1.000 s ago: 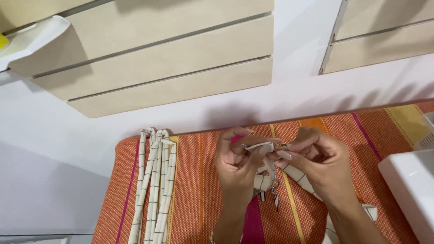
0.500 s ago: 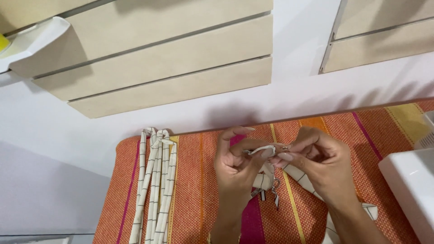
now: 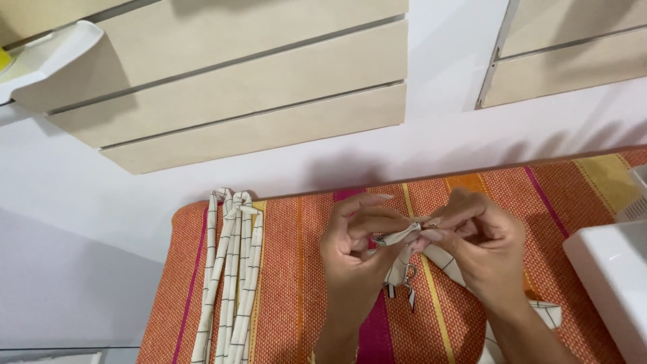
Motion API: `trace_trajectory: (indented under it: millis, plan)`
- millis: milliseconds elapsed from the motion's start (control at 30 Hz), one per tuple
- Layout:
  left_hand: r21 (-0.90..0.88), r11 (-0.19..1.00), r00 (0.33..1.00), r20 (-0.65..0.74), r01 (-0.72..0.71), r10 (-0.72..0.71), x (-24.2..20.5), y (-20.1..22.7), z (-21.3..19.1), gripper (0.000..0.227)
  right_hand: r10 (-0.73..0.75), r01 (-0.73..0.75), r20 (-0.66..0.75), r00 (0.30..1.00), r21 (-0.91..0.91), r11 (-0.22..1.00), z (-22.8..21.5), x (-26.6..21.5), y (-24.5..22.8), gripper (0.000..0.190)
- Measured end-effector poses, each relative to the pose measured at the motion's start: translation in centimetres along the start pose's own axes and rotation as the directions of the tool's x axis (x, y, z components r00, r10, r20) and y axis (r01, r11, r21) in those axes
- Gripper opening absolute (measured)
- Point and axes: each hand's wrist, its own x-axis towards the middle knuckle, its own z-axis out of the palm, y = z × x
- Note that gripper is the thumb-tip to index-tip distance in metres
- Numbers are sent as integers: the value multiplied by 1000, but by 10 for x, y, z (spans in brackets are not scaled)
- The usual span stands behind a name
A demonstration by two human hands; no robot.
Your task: Folding long fabric strips and looping them through a metal ring to create a decorative item or component.
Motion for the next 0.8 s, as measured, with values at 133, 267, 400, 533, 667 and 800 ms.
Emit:
trace_trajectory:
  millis: [133, 267, 400, 533, 667, 800]
  plan:
    - [260, 962, 996, -17, -78, 85, -3, 9, 2, 37, 66, -65, -25, 997, 61, 996, 1, 3, 0, 13]
    - [336, 898, 959, 114, -284, 260, -6, -10, -10, 42, 62, -64, -16, 998, -244, 968, -4, 8, -14, 17]
    - [510, 705, 867, 227, -493, 443, -3, -19, -13, 47, -145, 115, -27, 989, -477, 871, 4, 9, -29, 17]
    - [523, 668, 845, 258, -530, 468, -1, -16, -5, 36, -48, -10, -176, 983, -317, 948, 3, 1, -25, 16]
    - [492, 753, 895, 160, -438, 416, 0, -10, 4, 39, 19, -57, -156, 988, -243, 968, -13, 1, -10, 12]
    - [88, 995, 941, 338, -45, 12, 4, -24, -7, 58, 111, -97, -118, 987, 124, 988, -24, 4, 14, 13]
